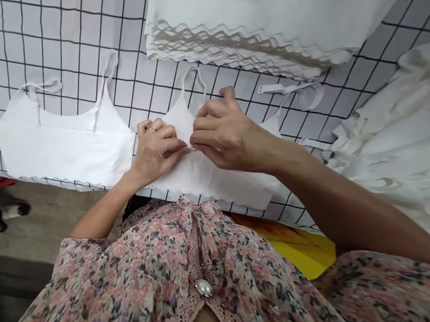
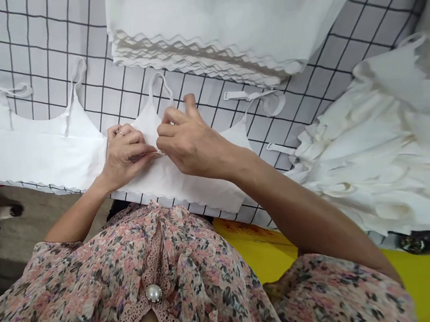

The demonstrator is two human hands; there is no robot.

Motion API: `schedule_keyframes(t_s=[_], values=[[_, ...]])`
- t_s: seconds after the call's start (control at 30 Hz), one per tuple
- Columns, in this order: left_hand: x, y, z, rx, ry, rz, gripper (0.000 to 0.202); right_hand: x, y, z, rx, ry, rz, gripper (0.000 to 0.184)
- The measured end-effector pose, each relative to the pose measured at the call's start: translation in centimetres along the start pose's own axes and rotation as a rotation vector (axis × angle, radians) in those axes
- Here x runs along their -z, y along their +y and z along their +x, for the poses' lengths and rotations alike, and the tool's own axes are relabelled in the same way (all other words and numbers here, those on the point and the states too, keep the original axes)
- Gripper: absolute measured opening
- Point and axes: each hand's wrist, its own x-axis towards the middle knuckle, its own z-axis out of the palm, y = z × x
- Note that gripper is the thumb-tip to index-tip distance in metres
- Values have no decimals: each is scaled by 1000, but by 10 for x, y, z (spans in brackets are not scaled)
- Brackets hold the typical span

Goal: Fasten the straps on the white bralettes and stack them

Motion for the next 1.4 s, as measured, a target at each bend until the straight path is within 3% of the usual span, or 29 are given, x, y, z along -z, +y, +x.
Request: schedule_keyframes(t_s=[0.2,0.37,0.5,0.73,0.97,1.07,1.17,1.27,1.33,1.4], values=[[9,3,4,74,-65,-57,19,27,20,22,77,-216,97,35],[17,4,7,114,-75,-71,34,59,65,52,-30,-205,235,35],[15,0,5,112,-22,-10,30,77,91,81,-85,-205,302,45],[18,-6,2,74,-14,104,19,70,111,111,-63,-222,211,37],[23,-14,5,64,-18,154,22,56,117,118,-124,-78,153,31],[26,-6,1,80,130,238,32,50,94,98,-174,69,65,19],[34,9,-18,-21,253,281,33,36,55,44,-250,325,-4,25],[47,18,-47,-164,115,233,29,13,13,-37,-242,414,-49,17],[56,17,-66,-179,-12,213,30,-2,-10,-93,-245,489,-43,7],[62,11,-79,-157,-80,198,28,-16,-30,-141,-294,492,-39,13]])
